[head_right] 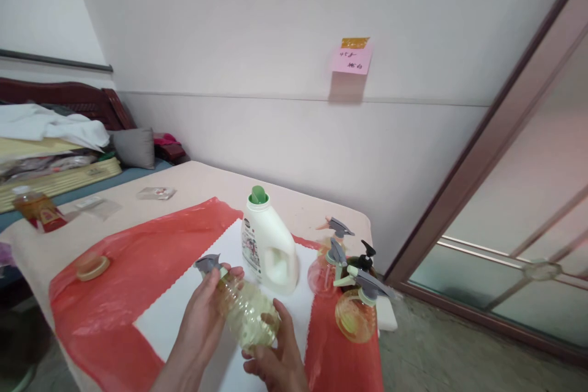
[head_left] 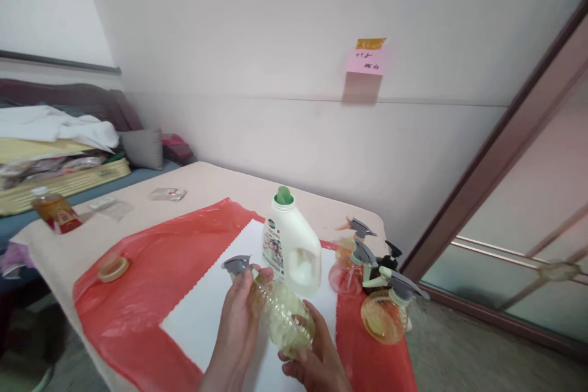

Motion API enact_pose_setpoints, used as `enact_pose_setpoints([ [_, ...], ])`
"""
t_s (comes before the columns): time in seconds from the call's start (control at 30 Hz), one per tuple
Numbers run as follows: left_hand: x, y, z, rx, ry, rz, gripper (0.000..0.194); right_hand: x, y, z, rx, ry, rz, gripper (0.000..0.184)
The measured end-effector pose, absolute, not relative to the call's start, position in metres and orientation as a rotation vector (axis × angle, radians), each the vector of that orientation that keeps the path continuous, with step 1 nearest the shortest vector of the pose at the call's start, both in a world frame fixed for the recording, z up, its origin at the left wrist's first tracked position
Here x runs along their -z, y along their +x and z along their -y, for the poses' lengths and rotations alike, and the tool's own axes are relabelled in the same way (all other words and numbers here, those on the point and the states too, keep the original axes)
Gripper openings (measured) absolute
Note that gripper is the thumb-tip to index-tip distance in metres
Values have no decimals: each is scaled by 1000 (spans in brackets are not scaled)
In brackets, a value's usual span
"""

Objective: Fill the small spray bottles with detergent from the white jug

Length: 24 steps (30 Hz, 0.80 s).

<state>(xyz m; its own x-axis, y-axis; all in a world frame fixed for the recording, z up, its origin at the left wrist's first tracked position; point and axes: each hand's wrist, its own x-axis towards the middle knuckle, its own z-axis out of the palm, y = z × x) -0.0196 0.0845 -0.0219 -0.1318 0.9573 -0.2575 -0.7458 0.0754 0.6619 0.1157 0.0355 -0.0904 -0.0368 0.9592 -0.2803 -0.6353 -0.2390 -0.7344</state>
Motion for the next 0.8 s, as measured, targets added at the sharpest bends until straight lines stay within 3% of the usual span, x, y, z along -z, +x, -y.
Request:
enact_pose_setpoints([
  [0.07, 22, -19, -84, -1512, 326, -802, 35, 89, 116, -33, -1626, -937, 526, 97],
  [0.2, 24, -19, -85, -1487, 314, -786, 36, 93, 116, -31, -1835, -1010, 432, 80],
  [0.3, 25, -20, -85, -1516, 314, -802, 35, 96, 115, -33, -1773, -974, 455, 80],
  [0.43, 23, -20, -84, -1513, 326, -812, 36, 94, 115, -34, -1578, -964, 612, 97],
  [0.57, 25, -21, -85, -1534, 334, -819, 34, 92, 115, -29, -1733, -1019, 604, 76],
  [0.8, 26, -21, -86, -1539, 326, -800, 32, 95, 116, -31, -1683, -956, 668, 76],
])
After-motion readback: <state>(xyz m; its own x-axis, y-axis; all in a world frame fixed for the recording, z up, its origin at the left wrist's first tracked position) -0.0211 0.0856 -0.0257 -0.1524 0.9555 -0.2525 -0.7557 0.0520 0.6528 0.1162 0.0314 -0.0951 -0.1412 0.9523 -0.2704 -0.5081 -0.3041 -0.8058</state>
